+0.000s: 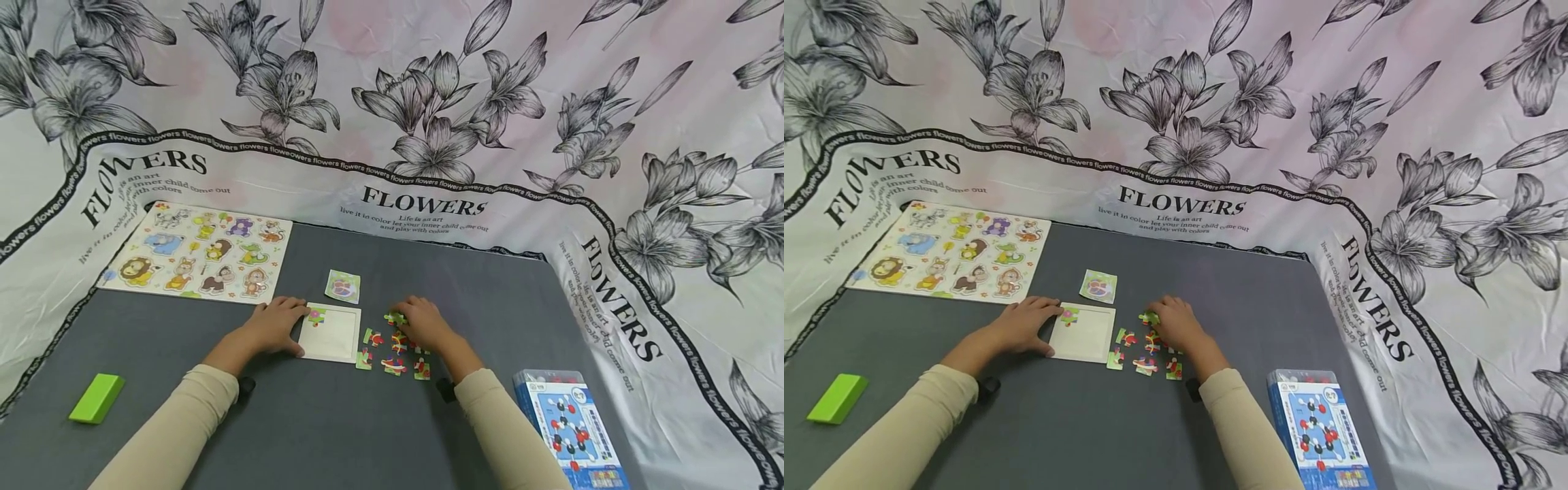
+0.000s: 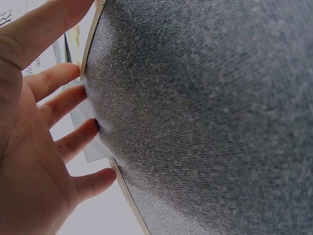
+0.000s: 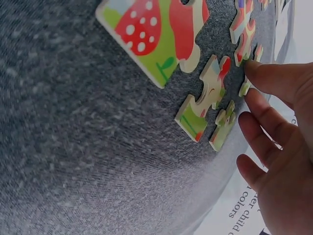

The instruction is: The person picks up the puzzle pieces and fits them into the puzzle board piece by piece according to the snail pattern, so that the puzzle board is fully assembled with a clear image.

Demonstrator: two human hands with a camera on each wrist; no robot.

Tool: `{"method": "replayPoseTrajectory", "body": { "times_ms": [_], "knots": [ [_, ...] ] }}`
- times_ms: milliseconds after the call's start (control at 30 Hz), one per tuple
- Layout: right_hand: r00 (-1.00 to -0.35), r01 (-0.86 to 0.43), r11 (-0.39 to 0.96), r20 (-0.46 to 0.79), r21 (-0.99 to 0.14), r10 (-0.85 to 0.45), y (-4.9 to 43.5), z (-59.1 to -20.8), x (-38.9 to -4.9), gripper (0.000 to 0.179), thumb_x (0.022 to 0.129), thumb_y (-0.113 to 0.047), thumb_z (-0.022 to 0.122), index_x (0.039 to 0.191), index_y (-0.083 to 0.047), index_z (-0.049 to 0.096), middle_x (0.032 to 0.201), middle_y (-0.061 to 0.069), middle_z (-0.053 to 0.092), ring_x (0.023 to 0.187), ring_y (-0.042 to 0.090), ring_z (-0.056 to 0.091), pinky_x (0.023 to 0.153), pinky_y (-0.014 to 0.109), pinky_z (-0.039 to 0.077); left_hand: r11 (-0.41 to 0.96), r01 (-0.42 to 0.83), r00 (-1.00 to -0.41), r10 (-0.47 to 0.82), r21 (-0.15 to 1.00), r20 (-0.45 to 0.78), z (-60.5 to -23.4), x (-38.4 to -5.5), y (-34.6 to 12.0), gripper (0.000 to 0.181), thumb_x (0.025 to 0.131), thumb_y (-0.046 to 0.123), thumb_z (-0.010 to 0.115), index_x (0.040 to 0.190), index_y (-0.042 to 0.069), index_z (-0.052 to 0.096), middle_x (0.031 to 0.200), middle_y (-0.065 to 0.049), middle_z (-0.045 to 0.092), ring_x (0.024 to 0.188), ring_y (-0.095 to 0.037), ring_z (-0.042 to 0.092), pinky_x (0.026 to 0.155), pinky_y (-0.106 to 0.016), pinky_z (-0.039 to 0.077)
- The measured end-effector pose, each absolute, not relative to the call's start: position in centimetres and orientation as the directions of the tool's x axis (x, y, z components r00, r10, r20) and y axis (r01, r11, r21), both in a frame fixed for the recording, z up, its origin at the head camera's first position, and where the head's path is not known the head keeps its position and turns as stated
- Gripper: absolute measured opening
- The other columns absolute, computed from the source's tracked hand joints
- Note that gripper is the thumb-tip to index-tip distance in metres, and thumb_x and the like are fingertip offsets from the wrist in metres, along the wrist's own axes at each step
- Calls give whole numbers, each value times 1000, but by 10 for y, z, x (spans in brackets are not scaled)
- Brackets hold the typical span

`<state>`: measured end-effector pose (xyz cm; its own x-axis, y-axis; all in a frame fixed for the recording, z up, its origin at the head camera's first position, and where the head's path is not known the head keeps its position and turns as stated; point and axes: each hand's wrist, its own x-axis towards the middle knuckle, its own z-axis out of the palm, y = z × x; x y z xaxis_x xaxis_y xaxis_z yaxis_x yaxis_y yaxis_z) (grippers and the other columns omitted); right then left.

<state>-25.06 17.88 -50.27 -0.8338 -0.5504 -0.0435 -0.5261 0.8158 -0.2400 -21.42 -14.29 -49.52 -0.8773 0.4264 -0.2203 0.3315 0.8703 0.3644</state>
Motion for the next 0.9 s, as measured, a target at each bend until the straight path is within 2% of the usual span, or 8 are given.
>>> {"method": "replayPoseTrajectory", "body": {
  "times_ms": [100,300,433,700,900],
  "knots": [
    [-828,-536,812,-43,-231,-559,174,-505,-252,31,91,-15,69,122,-13,66,115,9,62,105,29,57,91,48,45,871,317,-881,417,374,-224,-495,-213,-146,82,74,38,83,142,7,49,150,-18,39,138,-42,31,102,-71,26],
    [-811,-553,785,-33,-280,-583,157,-501,-253,35,91,-16,68,126,-15,64,119,8,62,111,28,56,98,50,43,873,310,-880,413,375,-233,-494,-213,-146,82,74,38,83,142,8,48,151,-17,39,139,-41,30,103,-70,26],
    [-783,-592,752,-15,-290,-622,140,-497,-251,34,91,-14,68,125,-13,64,118,9,62,110,29,57,97,50,44,878,308,-879,410,366,-244,-495,-215,-144,82,74,39,83,142,10,48,151,-15,38,140,-40,30,104,-69,25],
    [-714,-681,690,13,-246,-700,98,-502,-247,30,91,-14,68,121,-14,66,114,9,63,105,28,58,93,47,46,889,296,-880,396,349,-262,-497,-216,-142,83,74,40,83,143,11,47,152,-13,38,140,-38,29,105,-68,26],
    [-718,-680,705,-11,-201,-696,76,-507,-247,28,93,-19,66,122,-20,66,118,5,62,107,24,56,96,45,44,888,303,-885,396,345,-243,-497,-215,-145,81,74,40,83,141,11,49,150,-13,40,139,-37,32,104,-68,27]
  ]
}}
